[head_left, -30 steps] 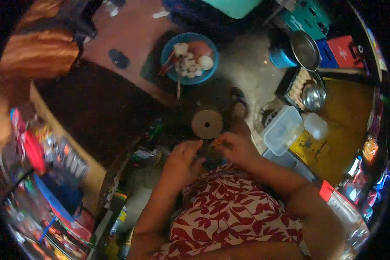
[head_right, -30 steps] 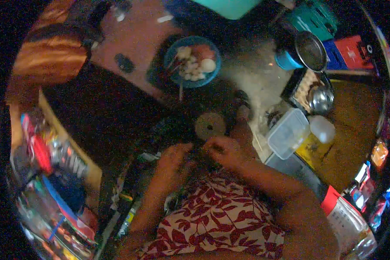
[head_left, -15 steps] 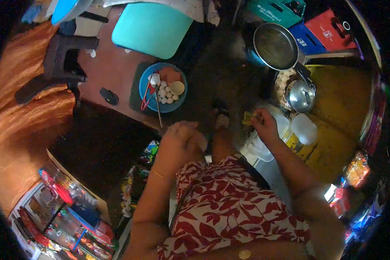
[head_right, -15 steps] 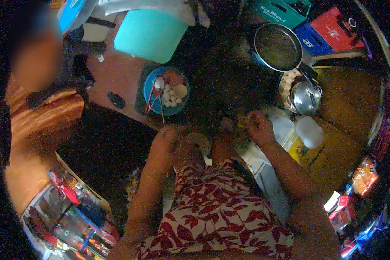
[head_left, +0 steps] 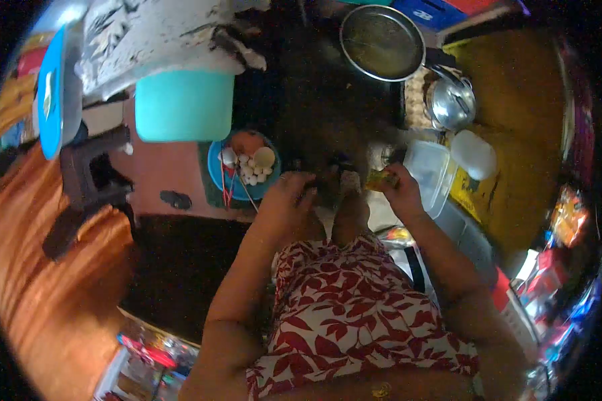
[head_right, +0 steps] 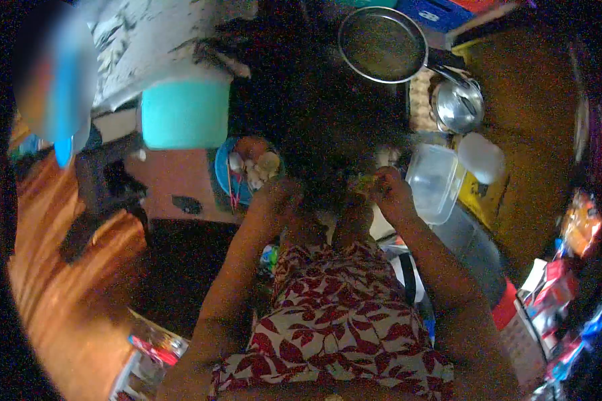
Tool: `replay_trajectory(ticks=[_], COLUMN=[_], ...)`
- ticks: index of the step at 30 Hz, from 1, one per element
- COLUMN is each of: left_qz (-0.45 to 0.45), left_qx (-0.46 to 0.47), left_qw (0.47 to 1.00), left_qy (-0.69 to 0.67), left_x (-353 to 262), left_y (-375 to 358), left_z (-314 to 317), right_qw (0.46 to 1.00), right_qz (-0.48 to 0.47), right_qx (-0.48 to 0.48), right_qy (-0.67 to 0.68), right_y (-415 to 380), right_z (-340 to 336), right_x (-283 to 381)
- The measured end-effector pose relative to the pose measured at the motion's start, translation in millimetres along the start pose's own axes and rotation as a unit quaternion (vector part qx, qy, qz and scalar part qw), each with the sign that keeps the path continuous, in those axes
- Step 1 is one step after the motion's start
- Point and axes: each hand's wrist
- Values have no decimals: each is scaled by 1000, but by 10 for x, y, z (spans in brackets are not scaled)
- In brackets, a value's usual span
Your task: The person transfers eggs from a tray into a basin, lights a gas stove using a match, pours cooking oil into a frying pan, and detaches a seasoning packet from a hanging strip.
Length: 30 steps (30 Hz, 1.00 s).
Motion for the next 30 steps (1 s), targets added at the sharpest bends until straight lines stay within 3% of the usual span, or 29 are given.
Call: replay_trajectory(ticks=[3,5,11,12,13,16,17,20,22,24,25,27,28,30], left_qz=[52,60,102,157,211,175,171,131,151,143,147,119,114,142], left_qx=[31,48,90,61,30,50,52,25,24,-6,-27,27,14,-74], left_qw=[998,997,991,986,977,983,983,984,988,989,988,991,991,986], left_qy=[-7,2,-19,2,22,37,40,114,30,36,30,46,66,39], left_x=[341,420,649,817,981,1445,1561,2036,2311,2467,2512,2559,2551,2508], left_y=[302,442,985,1076,1178,1530,1626,1850,2005,2062,2107,2247,2288,2351], left_z=[0,35,274,426,568,964,1076,1517,1716,1912,1966,2015,2002,1968], right_qw=[997,992,996,997,991,979,989,987,985,990,986,978,976,941], right_qz=[53,-22,-38,-54,-93,-154,-143,-137,-111,-88,-110,-159,-186,-60], right_qx=[-29,-36,-15,-29,-10,25,15,20,61,38,40,54,18,143], right_qy=[38,116,82,42,92,127,28,76,119,107,119,126,116,301], right_y=[2,95,656,833,1003,1655,1798,2435,2631,2893,3000,3127,3117,3248], right_z=[151,363,831,902,912,1078,1042,1318,1457,1567,1607,1556,1489,1430], right_x=[-93,-317,-140,-177,-134,-474,-526,-984,-1103,-1406,-1465,-1465,-1358,-1342])
Point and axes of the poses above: each hand's wrist, its own y-axis towards the middle knuckle, its own z-axis out of the palm, x = y × z, and after that the axes turned 14 degrees about z, right-handed
